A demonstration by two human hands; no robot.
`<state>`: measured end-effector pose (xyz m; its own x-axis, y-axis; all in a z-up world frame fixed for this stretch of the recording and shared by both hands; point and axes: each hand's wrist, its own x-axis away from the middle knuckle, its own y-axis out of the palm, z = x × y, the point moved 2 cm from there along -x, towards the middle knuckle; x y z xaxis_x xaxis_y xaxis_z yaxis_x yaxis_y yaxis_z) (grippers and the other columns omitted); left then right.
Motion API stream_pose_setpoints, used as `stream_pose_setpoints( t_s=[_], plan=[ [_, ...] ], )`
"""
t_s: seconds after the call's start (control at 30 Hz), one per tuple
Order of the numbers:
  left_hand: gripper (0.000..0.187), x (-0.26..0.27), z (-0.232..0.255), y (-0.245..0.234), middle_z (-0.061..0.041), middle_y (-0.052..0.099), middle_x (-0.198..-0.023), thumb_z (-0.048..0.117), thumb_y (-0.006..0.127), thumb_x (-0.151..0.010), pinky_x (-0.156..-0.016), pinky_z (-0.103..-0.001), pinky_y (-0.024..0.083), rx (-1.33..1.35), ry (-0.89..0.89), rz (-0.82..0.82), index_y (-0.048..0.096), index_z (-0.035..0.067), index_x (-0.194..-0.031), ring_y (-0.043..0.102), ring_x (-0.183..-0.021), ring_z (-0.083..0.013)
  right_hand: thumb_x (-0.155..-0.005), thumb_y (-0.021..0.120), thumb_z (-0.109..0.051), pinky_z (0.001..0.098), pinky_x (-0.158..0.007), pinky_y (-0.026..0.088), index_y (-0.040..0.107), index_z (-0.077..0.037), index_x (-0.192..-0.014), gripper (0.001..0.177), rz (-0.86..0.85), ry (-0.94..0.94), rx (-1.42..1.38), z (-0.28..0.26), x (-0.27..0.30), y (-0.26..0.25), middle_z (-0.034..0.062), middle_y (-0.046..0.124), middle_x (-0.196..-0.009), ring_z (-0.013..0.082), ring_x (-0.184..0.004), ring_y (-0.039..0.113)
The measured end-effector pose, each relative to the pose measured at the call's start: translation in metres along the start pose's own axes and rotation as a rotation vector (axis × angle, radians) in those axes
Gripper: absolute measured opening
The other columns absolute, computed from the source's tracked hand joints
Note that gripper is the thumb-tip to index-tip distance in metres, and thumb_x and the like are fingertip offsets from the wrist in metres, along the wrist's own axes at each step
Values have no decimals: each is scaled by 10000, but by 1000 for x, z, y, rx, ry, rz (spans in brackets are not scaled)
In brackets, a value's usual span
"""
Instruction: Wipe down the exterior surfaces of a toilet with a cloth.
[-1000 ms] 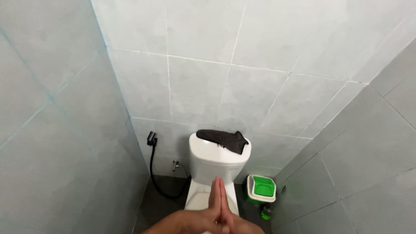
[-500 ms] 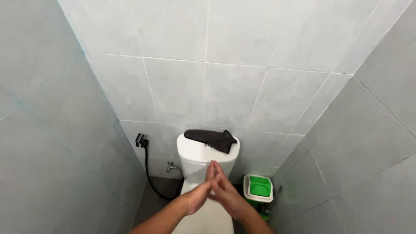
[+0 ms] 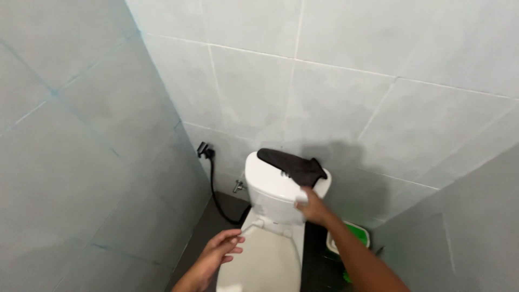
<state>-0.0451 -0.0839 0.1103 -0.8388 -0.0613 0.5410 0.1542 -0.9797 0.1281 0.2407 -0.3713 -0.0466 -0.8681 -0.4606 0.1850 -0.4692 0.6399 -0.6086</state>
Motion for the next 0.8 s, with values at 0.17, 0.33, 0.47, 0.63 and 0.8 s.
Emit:
stream_pose_setpoints(
  t_s=[0.17, 0.33, 0.47, 0.63, 0.8],
  plan=[
    [435, 9, -18, -42, 13, 749, -1291, 303, 591, -961, -963, -319, 458, 30, -164, 164, 655, 175, -1371, 656, -1116, -157, -940, 702, -396, 481, -1223, 261, 252, -118, -1597, 843, 84, -105, 228, -37, -75, -28, 181, 202, -1677, 378, -1539, 209],
    [424, 13, -36, -61, 13, 775, -1241, 287, 603, -956, -888, -317, 497, 38, -177, 264, 649, 183, -1364, 700, -1043, -126, -996, 542, -465, 672, -1188, 198, 21, -261, -1637, 851, -41, 264, 388, -60, -45, -10, 5, -22, -1734, 297, -1587, 28],
    [424, 23, -74, -82, 48, 752, -1231, 314, 630, -974, -811, -269, 480, 1, -314, 217, 634, 222, -1388, 672, -980, -92, -1057, 485, -431, 715, -1131, 286, 248, -230, -1585, 613, 137, 335, 642, -45, -20, 33, 70, 257, -1648, 331, -1513, 286],
    [428, 8, -106, -112, 3, 778, -1228, 297, 639, -955, -733, -264, 472, 58, -209, 163, 648, 183, -1368, 687, -933, -115, -1038, 583, -262, 566, -1086, 439, 476, -139, -1428, 423, 189, 245, 516, 16, -41, 44, 192, 539, -1407, 424, -1280, 551],
    [473, 4, -74, -100, 6, 769, -1241, 350, 647, -930, -779, -289, 475, 56, -140, 70, 652, 185, -1373, 692, -973, -116, -978, 678, -236, 485, -1005, 468, 638, -101, -1255, 310, -126, 132, 114, 21, -36, 46, 129, 622, -1307, 371, -1187, 581]
  ],
)
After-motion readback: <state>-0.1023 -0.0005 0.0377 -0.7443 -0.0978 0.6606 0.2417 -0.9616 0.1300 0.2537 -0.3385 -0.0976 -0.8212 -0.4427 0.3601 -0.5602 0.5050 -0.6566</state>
